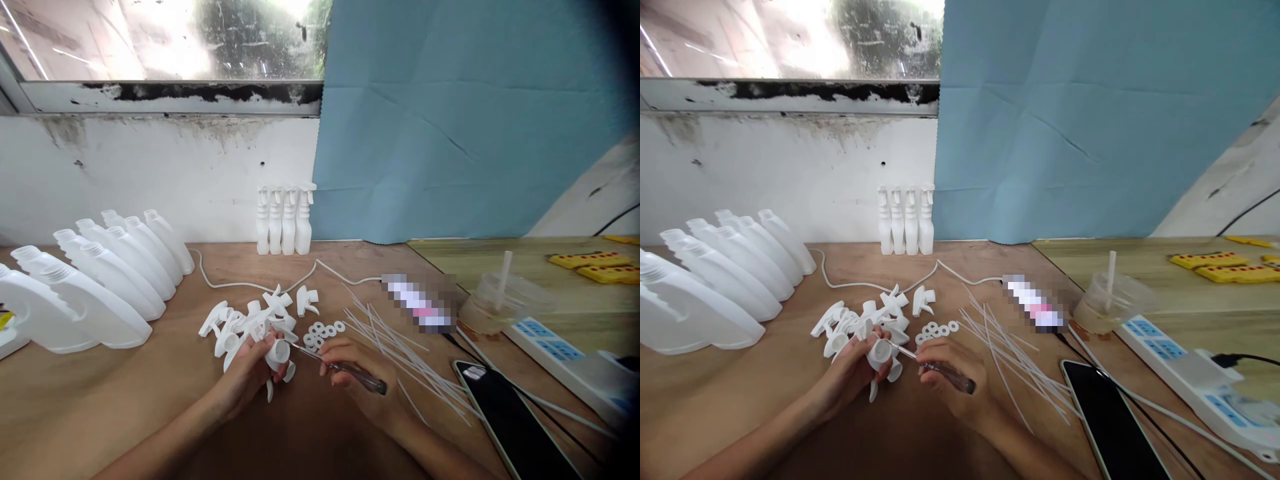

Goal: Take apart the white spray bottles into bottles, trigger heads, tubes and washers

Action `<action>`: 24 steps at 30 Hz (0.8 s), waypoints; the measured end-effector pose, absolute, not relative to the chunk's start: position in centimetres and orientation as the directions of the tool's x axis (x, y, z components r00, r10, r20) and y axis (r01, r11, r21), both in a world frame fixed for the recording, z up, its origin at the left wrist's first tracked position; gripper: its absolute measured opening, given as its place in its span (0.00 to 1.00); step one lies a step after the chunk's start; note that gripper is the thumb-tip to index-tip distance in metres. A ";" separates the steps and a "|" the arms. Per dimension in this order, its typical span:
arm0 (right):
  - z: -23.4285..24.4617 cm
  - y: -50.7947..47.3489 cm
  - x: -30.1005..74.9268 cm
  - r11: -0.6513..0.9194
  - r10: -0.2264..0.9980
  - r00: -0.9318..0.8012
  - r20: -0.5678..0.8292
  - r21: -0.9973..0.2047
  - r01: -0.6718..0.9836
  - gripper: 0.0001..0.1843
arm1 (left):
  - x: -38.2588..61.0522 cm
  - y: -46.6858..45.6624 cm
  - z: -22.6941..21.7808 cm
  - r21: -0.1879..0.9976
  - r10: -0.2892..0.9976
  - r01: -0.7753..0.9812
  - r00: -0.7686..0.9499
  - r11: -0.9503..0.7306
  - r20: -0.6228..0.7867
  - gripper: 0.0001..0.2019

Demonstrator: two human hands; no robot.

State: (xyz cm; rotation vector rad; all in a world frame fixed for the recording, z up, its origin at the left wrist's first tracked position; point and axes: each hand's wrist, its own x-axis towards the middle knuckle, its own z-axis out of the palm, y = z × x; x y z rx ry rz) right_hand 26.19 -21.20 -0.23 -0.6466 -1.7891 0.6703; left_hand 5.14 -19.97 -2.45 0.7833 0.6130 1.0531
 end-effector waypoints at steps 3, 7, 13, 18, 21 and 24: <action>-0.2 -21.2 26.1 0.743 0.661 -0.333 0.672 -0.647 0.170 0.06 | 5.2 -20.0 -2.5 0.815 0.922 -0.505 0.377 0.283 -0.086 0.12; -0.4 -21.1 25.8 0.833 0.552 -0.416 0.723 -0.498 0.241 0.11 | 5.3 -20.1 -2.4 0.845 0.921 -0.453 0.373 0.284 -0.110 0.13; -1.0 -20.7 25.5 0.940 0.338 -0.530 0.778 -0.247 0.237 0.16 | 5.5 -20.0 -3.0 0.909 0.950 -0.361 0.297 0.209 -0.101 0.18; -0.2 -21.0 25.6 0.861 0.505 -0.497 0.706 -0.457 0.225 0.08 | 5.4 -19.9 -3.0 0.954 0.946 -0.242 0.310 0.176 -0.096 0.18; 0.1 -21.3 25.9 0.644 0.727 -0.437 0.530 -0.747 0.165 0.10 | 5.4 -19.9 -2.7 0.963 0.911 -0.188 0.398 0.194 -0.105 0.18; 0.0 -21.6 26.1 0.511 0.803 -0.422 0.421 -0.850 0.123 0.15 | 5.5 -20.1 -2.8 0.962 0.879 -0.155 0.458 0.227 -0.133 0.17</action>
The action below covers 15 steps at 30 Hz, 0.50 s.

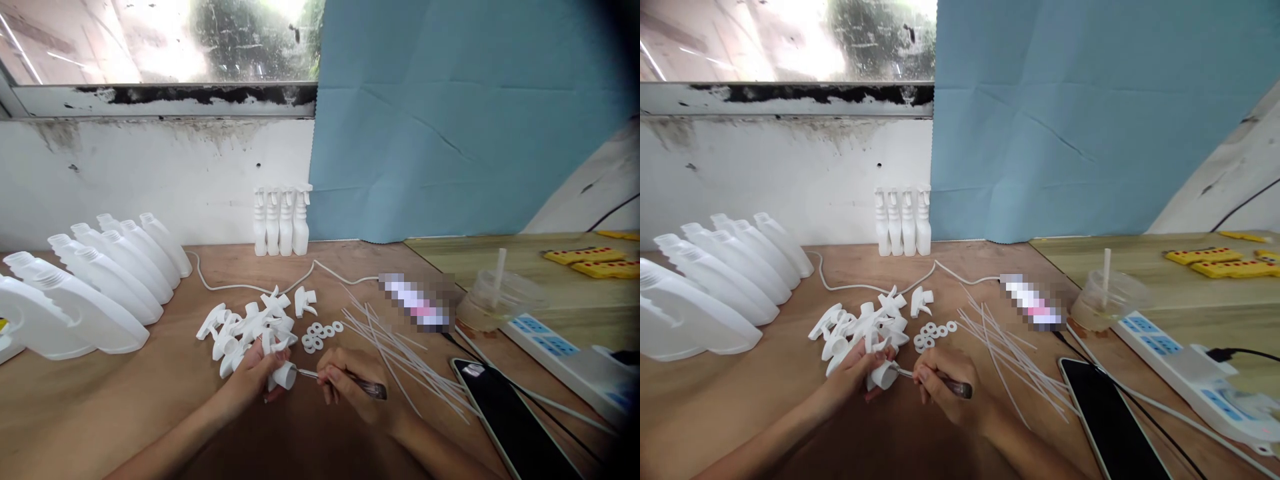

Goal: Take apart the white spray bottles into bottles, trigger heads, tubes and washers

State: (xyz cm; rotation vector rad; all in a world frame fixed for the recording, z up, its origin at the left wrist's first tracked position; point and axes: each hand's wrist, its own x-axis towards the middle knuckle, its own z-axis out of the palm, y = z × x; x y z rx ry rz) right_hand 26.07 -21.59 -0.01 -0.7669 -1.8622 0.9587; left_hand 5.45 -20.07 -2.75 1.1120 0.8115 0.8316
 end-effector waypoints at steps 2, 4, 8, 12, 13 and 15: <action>-0.2 -21.7 26.1 0.414 0.840 -0.411 0.355 -0.908 0.062 0.16 | 5.5 -20.2 -2.9 0.957 0.863 -0.136 0.477 0.258 -0.165 0.16; -0.5 -21.8 25.9 0.266 0.879 -0.400 0.260 -0.963 -0.041 0.17 | 5.5 -20.4 -2.8 0.943 0.849 -0.153 0.495 0.296 -0.186 0.16; -1.1 -21.7 25.3 0.115 0.888 -0.409 0.211 -0.962 -0.247 0.15 | 5.4 -20.7 -1.6 0.909 0.848 -0.216 0.484 0.355 -0.216 0.13; -1.2 -21.5 24.9 0.446 0.754 -0.453 0.476 -0.877 -0.179 0.11 | 5.0 -20.6 -1.0 0.860 0.857 -0.302 0.449 0.412 -0.253 0.13; -1.2 -21.5 24.9 0.562 0.692 -0.478 0.541 -0.819 -0.112 0.09 | 4.9 -20.5 -1.1 0.824 0.847 -0.344 0.456 0.450 -0.272 0.13; -1.0 -21.4 25.0 0.723 0.582 -0.542 0.606 -0.690 0.004 0.10 | 4.9 -20.4 -1.2 0.741 0.817 -0.415 0.488 0.528 -0.308 0.14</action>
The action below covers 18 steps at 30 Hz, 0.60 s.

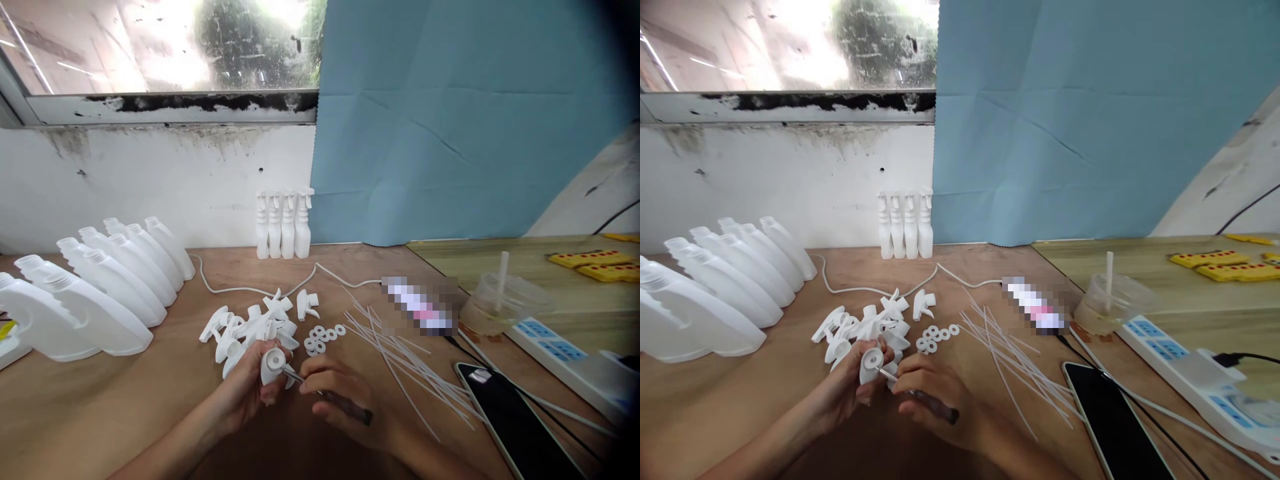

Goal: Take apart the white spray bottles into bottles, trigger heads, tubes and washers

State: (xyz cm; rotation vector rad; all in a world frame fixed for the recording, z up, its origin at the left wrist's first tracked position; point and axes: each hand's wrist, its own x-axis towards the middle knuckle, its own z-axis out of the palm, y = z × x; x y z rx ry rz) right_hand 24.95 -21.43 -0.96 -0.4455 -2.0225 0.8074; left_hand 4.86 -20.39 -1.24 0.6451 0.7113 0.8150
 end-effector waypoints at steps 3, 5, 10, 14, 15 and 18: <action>-0.8 -21.4 25.0 0.797 0.522 -0.582 0.623 -0.599 0.073 0.12 | 4.9 -20.4 -1.2 0.708 0.807 -0.447 0.506 0.548 -0.305 0.16; -0.8 -21.3 25.0 0.810 0.513 -0.594 0.620 -0.579 0.095 0.13 | 5.1 -20.5 -0.9 0.741 0.834 -0.445 0.473 0.503 -0.283 0.16; -0.9 -21.2 25.1 0.849 0.490 -0.651 0.580 -0.488 0.204 0.20 | 5.4 -20.9 -0.6 0.814 0.881 -0.404 0.399 0.418 -0.254 0.16; -1.0 -21.1 25.4 0.856 0.509 -0.590 0.626 -0.440 0.271 0.22 | 5.1 -20.5 -0.7 0.860 0.923 -0.412 0.355 0.300 -0.152 0.17; -0.9 -21.0 25.5 0.843 0.534 -0.556 0.637 -0.453 0.290 0.22 | 4.8 -20.2 -0.7 0.872 0.932 -0.412 0.342 0.265 -0.121 0.18; -1.0 -20.6 26.0 0.787 0.617 -0.447 0.648 -0.519 0.334 0.20 | 3.5 -19.3 -0.3 0.918 0.968 -0.371 0.247 0.138 -0.045 0.19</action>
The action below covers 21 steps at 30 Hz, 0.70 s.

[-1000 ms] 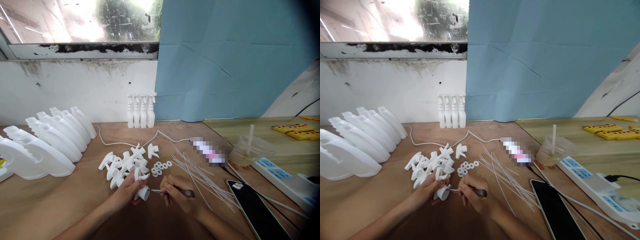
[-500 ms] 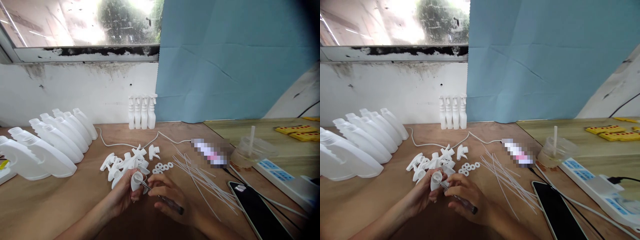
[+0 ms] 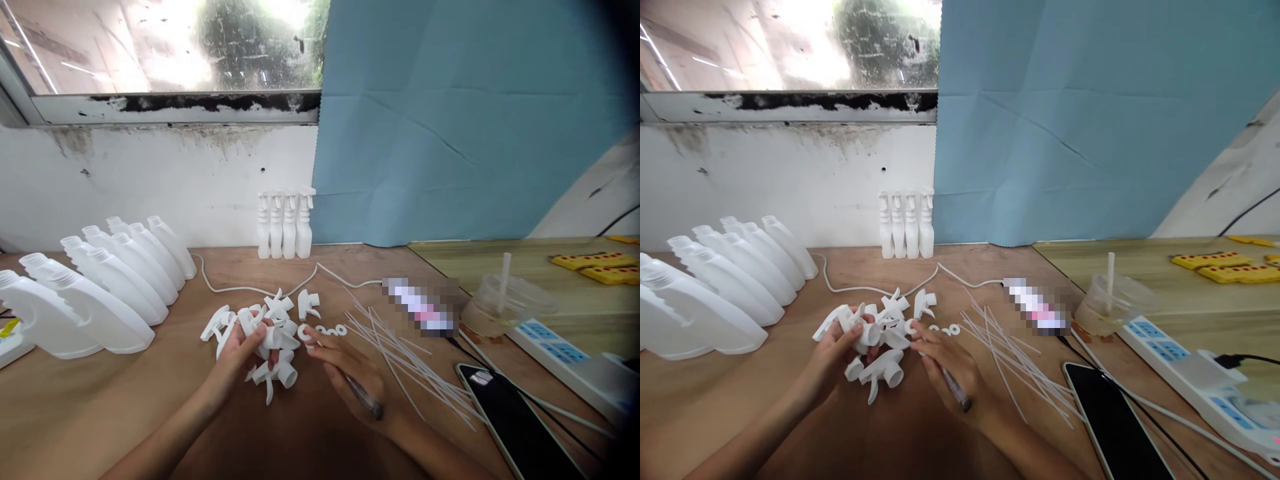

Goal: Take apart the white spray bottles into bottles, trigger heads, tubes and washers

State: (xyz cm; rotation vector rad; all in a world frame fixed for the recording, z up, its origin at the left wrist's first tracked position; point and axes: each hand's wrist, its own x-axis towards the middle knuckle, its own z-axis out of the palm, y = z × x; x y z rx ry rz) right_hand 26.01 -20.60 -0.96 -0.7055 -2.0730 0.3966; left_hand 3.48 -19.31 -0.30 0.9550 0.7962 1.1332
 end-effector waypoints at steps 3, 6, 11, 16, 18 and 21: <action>-1.1 -20.0 26.6 0.686 0.727 -0.305 0.615 -0.632 0.360 0.17 | 1.7 -18.3 0.3 0.972 0.996 -0.236 0.087 -0.006 0.027 0.20; -1.2 -19.6 27.1 0.572 0.819 -0.201 0.538 -0.740 0.354 0.15 | 0.1 -17.1 0.4 0.992 0.994 -0.057 -0.023 -0.108 0.107 0.23; -0.8 -19.2 28.1 0.525 0.846 -0.110 0.521 -0.781 0.338 0.16 | -1.6 -15.1 -0.8 0.982 0.979 0.093 -0.114 -0.161 0.171 0.27; 0.0 -18.1 30.1 0.217 0.976 -0.094 0.197 -0.927 0.305 0.31 | -2.9 -13.7 -2.1 0.968 0.961 0.192 -0.192 -0.161 0.198 0.31; 0.4 -17.5 30.9 0.042 0.989 -0.149 -0.012 -0.933 0.357 0.34 | -3.4 -13.5 -2.4 0.959 0.957 0.244 -0.212 -0.144 0.197 0.31; 0.8 -16.8 32.0 -0.076 0.960 -0.194 -0.201 -0.855 0.512 0.35 | -3.8 -13.3 -2.5 0.944 0.948 0.308 -0.250 -0.116 0.198 0.31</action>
